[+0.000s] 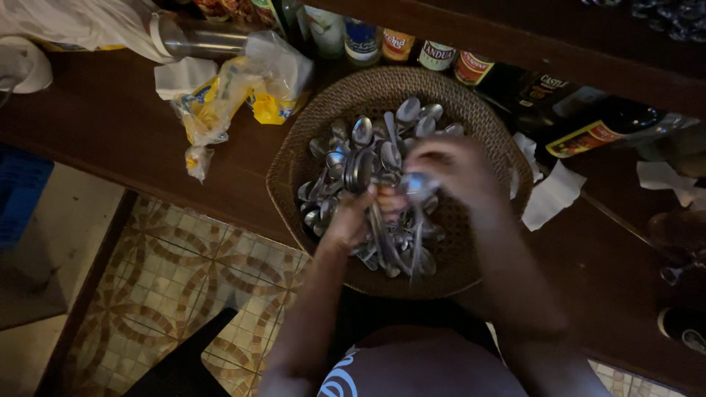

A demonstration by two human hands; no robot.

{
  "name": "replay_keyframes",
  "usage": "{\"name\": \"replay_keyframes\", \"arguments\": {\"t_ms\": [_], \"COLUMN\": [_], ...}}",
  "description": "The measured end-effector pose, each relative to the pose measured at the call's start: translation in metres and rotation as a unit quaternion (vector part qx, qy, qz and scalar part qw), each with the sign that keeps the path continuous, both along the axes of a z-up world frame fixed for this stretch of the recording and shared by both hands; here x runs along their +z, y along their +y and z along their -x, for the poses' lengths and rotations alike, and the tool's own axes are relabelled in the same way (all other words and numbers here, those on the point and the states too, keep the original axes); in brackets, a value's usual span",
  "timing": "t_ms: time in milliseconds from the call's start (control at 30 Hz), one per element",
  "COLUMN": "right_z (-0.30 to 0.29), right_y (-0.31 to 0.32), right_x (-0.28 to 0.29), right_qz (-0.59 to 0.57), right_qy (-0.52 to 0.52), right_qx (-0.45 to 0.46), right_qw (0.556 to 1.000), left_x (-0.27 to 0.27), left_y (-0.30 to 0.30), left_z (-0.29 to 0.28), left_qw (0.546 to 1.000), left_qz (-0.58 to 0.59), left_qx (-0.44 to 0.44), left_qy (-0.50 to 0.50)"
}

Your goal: The person organizes spoons from a wicker basket by gathering them into a stack and placing them onto a shelf.

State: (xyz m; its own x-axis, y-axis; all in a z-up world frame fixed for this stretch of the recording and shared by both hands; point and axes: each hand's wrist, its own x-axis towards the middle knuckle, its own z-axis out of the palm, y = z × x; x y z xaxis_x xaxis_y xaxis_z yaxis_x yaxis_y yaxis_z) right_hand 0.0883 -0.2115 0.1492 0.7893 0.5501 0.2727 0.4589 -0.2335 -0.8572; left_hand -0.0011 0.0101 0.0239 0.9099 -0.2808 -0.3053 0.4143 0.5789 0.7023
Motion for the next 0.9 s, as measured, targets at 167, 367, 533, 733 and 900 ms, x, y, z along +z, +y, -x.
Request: {"name": "replay_keyframes", "arguments": {"t_ms": [167, 367, 533, 733, 900], "right_z": [0.002, 0.004, -0.001, 0.023, 0.040], "right_y": [0.052, 0.064, 0.019, 0.021, 0.029], "right_x": [-0.063, -0.114, -0.166, -0.230, -0.182], "right_qz": [-0.122, -0.118, 0.236, 0.377, 0.145], "right_qy": [0.021, 0.056, -0.009, -0.049, -0.158], "right_qx": [-0.004, -0.093, -0.194, -0.236, -0.287], "right_qw": [0.992, 0.987, 0.952, 0.895, 0.933], "left_x": [0.009, -0.008, -0.030, -0.039, -0.036], "left_y": [-0.012, -0.010, 0.005, 0.001, -0.007], "left_z": [0.019, 0.032, 0.025, 0.013, 0.012], "left_qw": [0.987, 0.973, 0.977, 0.967, 0.961], "left_qz": [0.112, 0.227, 0.203, 0.200, 0.218], "left_qx": [-0.081, -0.032, 0.060, 0.142, 0.155], "left_qy": [0.079, 0.014, 0.037, 0.068, 0.070]}}
